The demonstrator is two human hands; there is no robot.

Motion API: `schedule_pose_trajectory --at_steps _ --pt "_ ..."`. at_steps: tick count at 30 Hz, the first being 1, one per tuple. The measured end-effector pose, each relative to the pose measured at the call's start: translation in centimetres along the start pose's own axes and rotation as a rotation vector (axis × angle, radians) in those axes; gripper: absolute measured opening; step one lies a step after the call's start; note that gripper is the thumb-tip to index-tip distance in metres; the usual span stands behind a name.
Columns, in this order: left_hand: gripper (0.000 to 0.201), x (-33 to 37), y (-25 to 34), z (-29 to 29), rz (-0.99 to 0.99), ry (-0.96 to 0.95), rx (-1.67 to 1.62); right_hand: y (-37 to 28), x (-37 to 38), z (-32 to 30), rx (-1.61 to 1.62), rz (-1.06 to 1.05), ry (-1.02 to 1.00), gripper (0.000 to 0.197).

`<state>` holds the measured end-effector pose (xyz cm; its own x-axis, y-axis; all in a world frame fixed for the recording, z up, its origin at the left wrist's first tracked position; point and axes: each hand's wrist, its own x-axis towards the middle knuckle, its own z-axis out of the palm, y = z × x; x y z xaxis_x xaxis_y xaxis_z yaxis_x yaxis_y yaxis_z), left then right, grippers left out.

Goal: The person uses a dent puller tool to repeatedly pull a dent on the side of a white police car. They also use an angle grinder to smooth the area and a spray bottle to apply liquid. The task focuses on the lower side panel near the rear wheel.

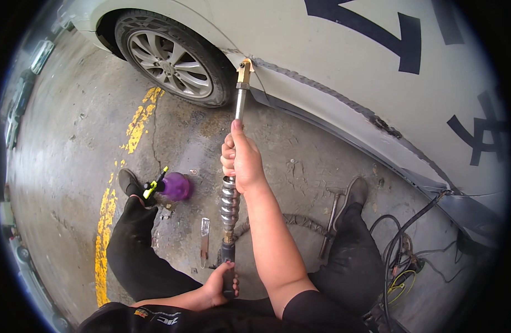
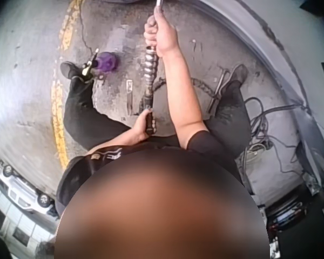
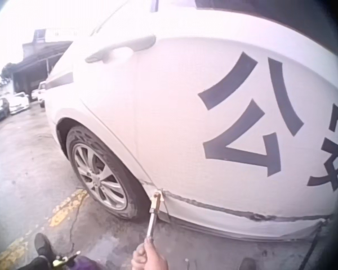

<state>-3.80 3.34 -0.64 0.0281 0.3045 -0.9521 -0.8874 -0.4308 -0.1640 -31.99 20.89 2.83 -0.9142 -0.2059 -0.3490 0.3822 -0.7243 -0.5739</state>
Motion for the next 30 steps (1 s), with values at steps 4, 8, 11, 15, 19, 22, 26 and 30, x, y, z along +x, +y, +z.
schedule_pose_trajectory --at_steps 4,8,11,15,19,22,26,30 --pt "0.034 -0.2 0.7 -0.1 -0.001 0.009 0.015 -0.1 -0.2 0.3 -0.069 -0.023 -0.008 0.045" --pt "0.035 -0.8 0.6 -0.1 0.021 0.008 0.042 0.0 -0.4 0.5 -0.075 -0.043 0.005 0.044" --pt "0.037 -1.4 0.7 -0.1 0.049 0.001 0.054 0.0 -0.3 -0.4 -0.073 -0.045 -0.029 0.038" --pt "0.038 -1.2 0.7 -0.3 0.055 -0.032 0.132 1.7 -1.0 -3.0 -0.238 -0.101 -0.218 0.029" --pt "0.032 0.0 0.2 -0.8 0.037 -0.024 0.144 5.3 -3.3 -4.5 0.049 0.113 -0.518 0.033" --pt "0.029 0.6 -0.4 -1.0 0.048 -0.018 0.172 5.1 -3.0 -4.1 0.148 0.164 -0.502 0.028" --pt "0.025 0.7 -0.5 -1.1 0.018 -0.010 0.145 1.6 0.1 -3.4 0.009 -0.017 -0.198 0.020" --pt "0.022 0.6 -0.7 -1.0 0.012 -0.025 0.171 2.8 -0.6 -3.9 0.208 0.120 -0.591 0.022"
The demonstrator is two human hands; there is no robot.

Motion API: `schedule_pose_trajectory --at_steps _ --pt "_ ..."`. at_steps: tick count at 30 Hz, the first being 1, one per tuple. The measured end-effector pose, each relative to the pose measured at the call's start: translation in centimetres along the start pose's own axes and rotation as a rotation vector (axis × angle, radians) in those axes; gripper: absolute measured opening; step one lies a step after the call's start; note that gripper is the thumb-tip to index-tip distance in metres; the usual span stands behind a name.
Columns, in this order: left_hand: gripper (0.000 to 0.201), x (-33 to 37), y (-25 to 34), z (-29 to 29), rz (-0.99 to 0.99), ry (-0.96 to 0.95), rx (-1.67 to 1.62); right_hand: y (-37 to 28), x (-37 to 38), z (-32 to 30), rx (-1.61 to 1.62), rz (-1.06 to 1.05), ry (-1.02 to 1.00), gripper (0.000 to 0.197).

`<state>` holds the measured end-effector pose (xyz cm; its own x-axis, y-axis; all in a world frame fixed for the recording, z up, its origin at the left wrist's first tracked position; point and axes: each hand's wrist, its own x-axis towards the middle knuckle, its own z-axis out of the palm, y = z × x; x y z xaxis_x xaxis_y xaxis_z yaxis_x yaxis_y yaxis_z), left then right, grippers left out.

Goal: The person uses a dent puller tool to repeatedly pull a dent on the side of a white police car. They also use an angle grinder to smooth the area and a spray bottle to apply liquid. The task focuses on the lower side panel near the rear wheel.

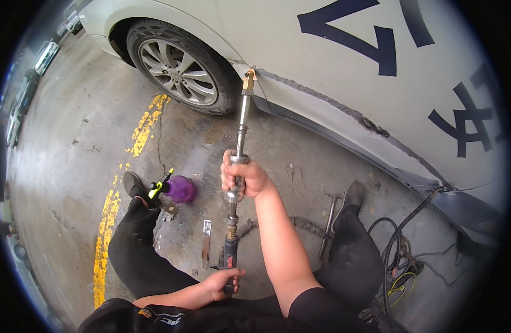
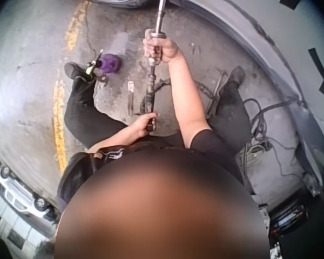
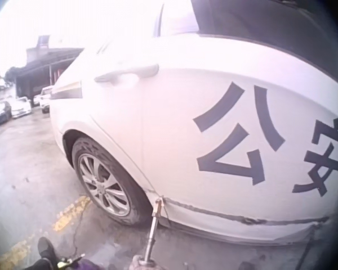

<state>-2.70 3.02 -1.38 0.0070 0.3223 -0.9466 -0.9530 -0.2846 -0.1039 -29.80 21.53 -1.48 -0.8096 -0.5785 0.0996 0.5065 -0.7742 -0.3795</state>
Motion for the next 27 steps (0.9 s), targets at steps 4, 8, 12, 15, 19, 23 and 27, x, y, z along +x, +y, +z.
schedule_pose_trajectory --at_steps 4,8,12,15,19,23,27 --pt "0.020 0.3 -0.4 0.3 -0.028 0.007 0.047 3.9 -2.5 0.2 0.227 0.075 -0.206 0.020" --pt "0.019 0.6 -0.1 0.2 -0.013 0.040 0.004 0.7 -0.8 0.3 -0.278 -0.020 0.370 0.015" --pt "0.017 0.6 -0.2 0.1 0.006 0.003 0.006 -1.0 0.4 0.5 -0.354 -0.047 0.450 0.019" --pt "0.017 0.7 -0.6 0.3 -0.004 0.003 0.040 2.0 -1.3 0.0 0.107 0.080 -0.127 0.022" --pt "0.014 1.0 -0.6 0.2 -0.001 -0.004 0.032 3.2 -3.3 -1.6 0.082 0.174 -0.144 0.023" --pt "0.011 1.1 -0.5 -0.1 0.005 0.013 0.003 0.0 -1.6 0.1 -0.543 0.013 0.202 0.032" --pt "0.010 1.2 -0.6 0.0 0.011 0.004 -0.006 -1.8 1.5 3.8 -0.619 -0.248 0.681 0.027"
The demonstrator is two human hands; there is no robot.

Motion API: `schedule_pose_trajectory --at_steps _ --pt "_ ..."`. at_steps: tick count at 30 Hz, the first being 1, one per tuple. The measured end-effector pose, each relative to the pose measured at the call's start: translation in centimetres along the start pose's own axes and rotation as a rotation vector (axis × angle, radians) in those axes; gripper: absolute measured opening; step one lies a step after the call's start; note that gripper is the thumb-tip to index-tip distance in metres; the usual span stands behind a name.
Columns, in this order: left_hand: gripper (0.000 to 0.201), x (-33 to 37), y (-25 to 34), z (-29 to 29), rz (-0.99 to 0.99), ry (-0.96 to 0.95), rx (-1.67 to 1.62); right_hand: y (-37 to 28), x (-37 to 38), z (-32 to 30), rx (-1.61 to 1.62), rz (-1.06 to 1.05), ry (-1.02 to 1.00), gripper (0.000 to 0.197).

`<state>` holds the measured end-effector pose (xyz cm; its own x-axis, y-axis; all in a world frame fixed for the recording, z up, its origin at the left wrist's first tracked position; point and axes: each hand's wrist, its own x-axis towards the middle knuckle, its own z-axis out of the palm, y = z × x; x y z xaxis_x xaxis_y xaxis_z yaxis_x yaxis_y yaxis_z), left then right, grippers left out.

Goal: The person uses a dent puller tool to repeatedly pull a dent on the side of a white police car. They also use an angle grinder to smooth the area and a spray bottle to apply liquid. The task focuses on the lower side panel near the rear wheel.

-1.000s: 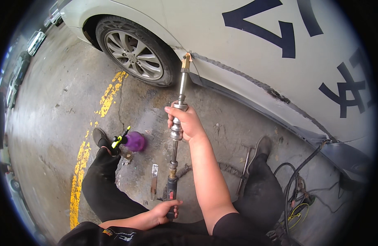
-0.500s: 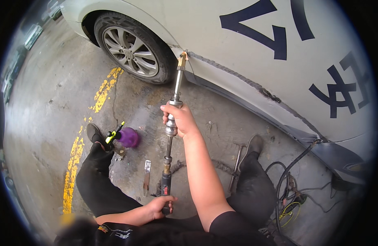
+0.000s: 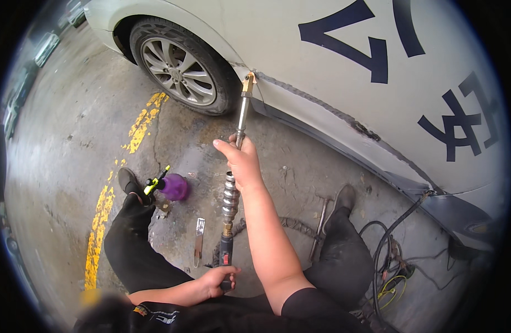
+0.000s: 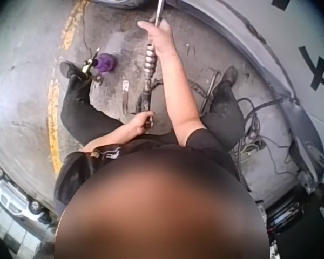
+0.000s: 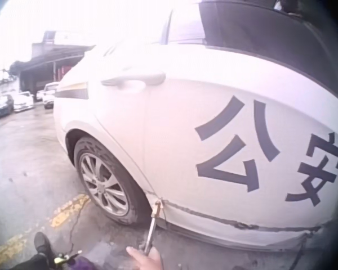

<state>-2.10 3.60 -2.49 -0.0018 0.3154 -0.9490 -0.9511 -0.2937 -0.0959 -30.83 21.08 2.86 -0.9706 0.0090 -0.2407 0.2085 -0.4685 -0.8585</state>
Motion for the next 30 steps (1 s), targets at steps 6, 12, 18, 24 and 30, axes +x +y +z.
schedule_pose_trajectory --at_steps 6,12,18,24,30 --pt "0.011 -0.1 -1.0 -0.4 -0.011 0.052 0.062 0.9 2.4 -2.6 0.763 0.284 -0.869 0.042" --pt "0.016 0.1 -2.0 -1.3 -0.082 0.062 0.025 5.0 1.7 -3.7 0.603 0.319 -0.655 0.042" --pt "0.019 -0.5 -1.2 -0.4 -0.090 0.088 -0.057 2.6 1.3 -2.8 0.532 0.286 -0.559 0.043" --pt "0.018 -1.3 -0.2 0.0 -0.073 0.053 -0.028 1.1 1.4 -2.6 0.511 0.260 -0.503 0.041" --pt "0.020 -1.4 0.0 -0.2 -0.053 0.035 -0.040 0.6 1.4 -2.0 0.489 0.241 -0.483 0.039"
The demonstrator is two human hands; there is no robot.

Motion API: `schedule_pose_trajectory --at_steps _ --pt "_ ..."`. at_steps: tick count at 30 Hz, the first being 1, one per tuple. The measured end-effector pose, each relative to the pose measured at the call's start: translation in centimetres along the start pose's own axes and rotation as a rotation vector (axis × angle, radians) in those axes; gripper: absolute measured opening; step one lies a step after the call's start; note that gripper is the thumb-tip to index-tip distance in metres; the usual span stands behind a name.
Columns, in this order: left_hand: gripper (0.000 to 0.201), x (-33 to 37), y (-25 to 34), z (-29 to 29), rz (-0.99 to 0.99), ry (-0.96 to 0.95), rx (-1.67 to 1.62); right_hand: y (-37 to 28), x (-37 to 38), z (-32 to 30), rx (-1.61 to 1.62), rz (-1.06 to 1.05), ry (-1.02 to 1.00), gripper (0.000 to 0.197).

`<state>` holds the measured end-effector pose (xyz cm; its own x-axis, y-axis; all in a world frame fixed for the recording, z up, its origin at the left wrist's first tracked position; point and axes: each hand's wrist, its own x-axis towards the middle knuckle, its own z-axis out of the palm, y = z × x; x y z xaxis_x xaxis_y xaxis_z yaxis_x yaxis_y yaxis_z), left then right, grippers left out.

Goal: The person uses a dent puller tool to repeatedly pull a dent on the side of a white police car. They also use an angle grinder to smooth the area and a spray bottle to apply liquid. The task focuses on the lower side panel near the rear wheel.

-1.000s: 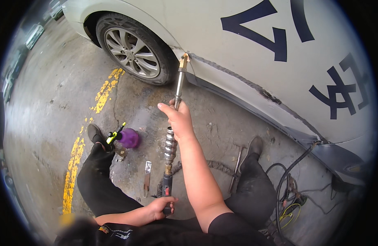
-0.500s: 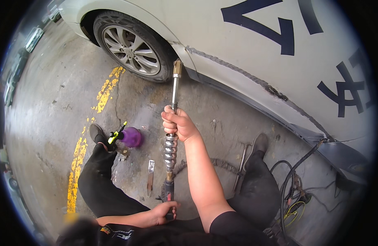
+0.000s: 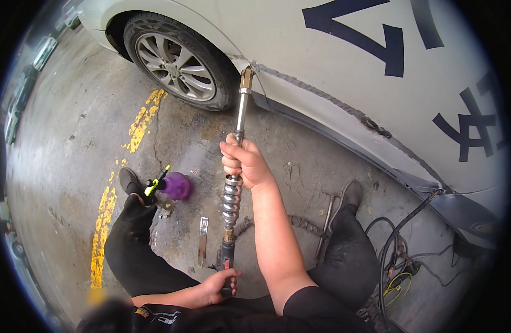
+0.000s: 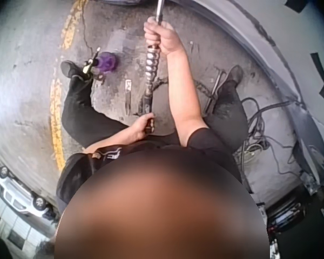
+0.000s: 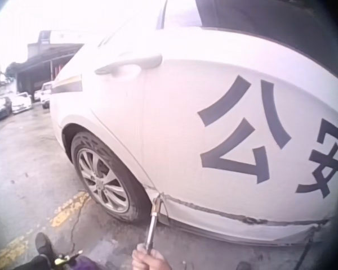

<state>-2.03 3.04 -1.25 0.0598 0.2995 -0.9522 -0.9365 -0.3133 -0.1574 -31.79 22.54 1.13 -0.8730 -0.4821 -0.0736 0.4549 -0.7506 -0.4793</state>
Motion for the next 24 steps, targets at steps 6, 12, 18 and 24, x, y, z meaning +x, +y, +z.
schedule_pose_trajectory --at_steps 6,12,18,24 --pt "0.019 -0.33 0.34 -0.10 0.013 -0.006 0.007 -0.35 0.07 0.20 -0.011 -0.012 0.013 0.038" --pt "0.014 -0.30 0.32 -0.18 0.025 -0.023 0.006 -0.32 0.13 0.04 -0.029 -0.016 -0.012 0.034" --pt "0.014 -0.46 0.55 -0.09 0.018 -0.027 0.007 -0.33 0.34 0.14 -0.004 -0.010 0.013 0.040" --pt "0.015 -0.35 0.60 -0.22 0.018 -0.046 -0.002 -0.27 0.36 0.22 -0.033 -0.024 0.008 0.034"
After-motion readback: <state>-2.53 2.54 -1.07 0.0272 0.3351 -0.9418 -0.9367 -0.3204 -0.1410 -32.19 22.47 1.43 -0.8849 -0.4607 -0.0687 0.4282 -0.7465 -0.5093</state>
